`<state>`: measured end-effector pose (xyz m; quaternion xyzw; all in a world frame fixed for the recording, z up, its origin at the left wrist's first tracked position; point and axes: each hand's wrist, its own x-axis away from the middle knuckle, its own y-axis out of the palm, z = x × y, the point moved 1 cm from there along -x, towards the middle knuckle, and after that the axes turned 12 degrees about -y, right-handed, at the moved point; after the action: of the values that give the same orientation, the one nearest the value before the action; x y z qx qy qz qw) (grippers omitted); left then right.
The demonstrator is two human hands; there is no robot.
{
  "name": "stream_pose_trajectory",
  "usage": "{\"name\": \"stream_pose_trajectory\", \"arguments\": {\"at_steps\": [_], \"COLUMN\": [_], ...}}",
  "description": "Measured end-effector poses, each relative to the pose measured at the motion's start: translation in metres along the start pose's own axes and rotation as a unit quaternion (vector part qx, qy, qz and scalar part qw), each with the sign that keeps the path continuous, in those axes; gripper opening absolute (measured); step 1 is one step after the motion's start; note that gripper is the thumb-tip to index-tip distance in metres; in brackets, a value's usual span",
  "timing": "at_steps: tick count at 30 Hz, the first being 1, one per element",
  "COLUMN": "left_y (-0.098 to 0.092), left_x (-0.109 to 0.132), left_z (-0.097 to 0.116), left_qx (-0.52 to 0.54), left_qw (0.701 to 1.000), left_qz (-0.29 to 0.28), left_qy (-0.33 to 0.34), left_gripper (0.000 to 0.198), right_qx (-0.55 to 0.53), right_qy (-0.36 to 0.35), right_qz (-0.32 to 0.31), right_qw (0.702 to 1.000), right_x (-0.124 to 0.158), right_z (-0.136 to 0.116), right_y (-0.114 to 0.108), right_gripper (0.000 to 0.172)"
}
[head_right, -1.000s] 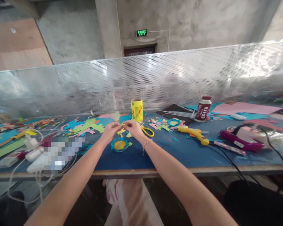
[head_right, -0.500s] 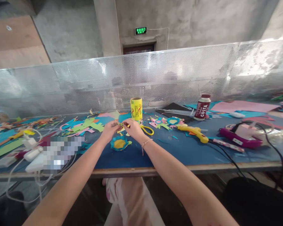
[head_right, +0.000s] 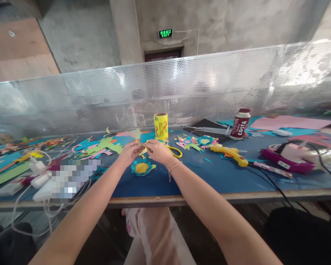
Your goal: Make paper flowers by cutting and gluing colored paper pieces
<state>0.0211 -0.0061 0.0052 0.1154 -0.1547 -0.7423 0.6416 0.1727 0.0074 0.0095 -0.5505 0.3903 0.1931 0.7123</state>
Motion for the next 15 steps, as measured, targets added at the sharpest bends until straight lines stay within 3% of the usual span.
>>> {"name": "stream_pose_trajectory", "arguments": {"at_steps": [5,8,11,15], "left_y": [-0.001,-0.002,-0.003,-0.003], "left_x": [0.000,0.001,0.001,0.001], "left_z": [-0.001,0.001,0.003,0.005], "left_qx": [0.015,0.027,0.049,0.034], "left_qw": [1.000,0.999,0.999,0.999], "left_qz": [0.016,0.019,0.018,0.031], "left_qy": [-0.003,0.002,0.001,0.021], "left_gripper": [0.014,0.016,0.020,0.025], "right_qx": [0.045,0.017,-0.105,-0.311], "right_qy": [-0.042,-0.025,0.073,0.249], "right_qz": [-0.090,-0.085,0.010,0.084], "right_qw": [0.994,0.996,0.992,0.913], "right_x": [-0.002,-0.005,-0.006,-0.006], "right_z": [-0.006,-0.010,-0.007,0.001], "right_y": [-0.004,-0.005,-0.001,0.007], "right_gripper": [0.030,0.030,0.029,0.023]}}
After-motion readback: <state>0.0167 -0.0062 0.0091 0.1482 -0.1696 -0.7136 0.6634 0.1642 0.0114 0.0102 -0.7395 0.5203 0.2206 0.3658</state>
